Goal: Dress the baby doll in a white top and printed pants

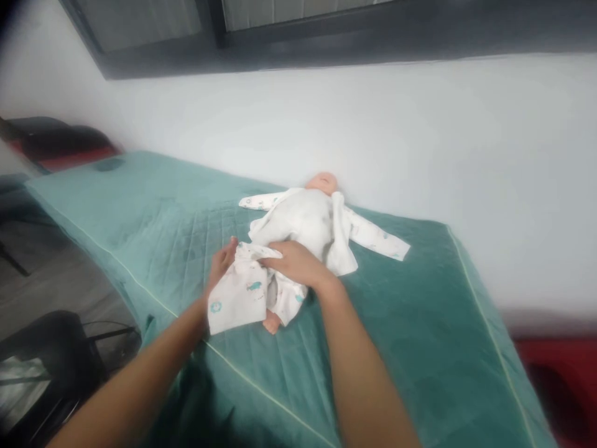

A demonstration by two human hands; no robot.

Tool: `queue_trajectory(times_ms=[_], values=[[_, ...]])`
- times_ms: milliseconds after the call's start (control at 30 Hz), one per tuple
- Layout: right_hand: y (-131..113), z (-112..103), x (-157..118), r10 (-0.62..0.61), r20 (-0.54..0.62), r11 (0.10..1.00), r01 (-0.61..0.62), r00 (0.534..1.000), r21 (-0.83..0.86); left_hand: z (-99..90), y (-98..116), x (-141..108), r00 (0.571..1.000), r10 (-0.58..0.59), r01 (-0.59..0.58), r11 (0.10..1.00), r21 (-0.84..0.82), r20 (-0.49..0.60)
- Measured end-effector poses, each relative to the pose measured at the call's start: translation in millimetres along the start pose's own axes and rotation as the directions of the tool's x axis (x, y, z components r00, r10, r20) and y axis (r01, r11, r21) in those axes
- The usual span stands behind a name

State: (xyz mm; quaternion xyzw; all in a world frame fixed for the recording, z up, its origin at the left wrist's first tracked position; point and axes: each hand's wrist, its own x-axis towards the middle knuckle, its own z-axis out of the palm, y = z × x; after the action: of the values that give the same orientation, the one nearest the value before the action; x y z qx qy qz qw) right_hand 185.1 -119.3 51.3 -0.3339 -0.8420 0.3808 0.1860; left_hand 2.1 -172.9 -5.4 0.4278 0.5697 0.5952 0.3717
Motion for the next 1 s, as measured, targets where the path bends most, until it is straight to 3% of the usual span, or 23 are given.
queue_trajectory(times_ms=[233, 500, 833, 1000], values=[[-2, 0, 1, 0.038, -0.034, 0.993, -0.041, 0.999, -0.107, 7.4, -9, 49, 0.988, 0.143, -0.151, 0.964, 0.22, 0.053], [2, 0, 2, 0.093, -0.101, 0.989, -0.104, 0.99, -0.103, 16.8, -14, 72, 0.939, 0.33, -0.344, 0.899, 0.271, 0.096], [8, -2, 2, 0.157, -0.171, 0.987, -0.151, 0.973, 0.046, 37.3, -11, 105, 0.9, 0.391, -0.432, 0.857, 0.279, 0.194], [8, -5, 1, 0.228, -0.175, 0.959, -0.189, 0.958, 0.21, 35.2, -14, 103, 0.904, 0.387, -0.422, 0.876, 0.233, 0.183]])
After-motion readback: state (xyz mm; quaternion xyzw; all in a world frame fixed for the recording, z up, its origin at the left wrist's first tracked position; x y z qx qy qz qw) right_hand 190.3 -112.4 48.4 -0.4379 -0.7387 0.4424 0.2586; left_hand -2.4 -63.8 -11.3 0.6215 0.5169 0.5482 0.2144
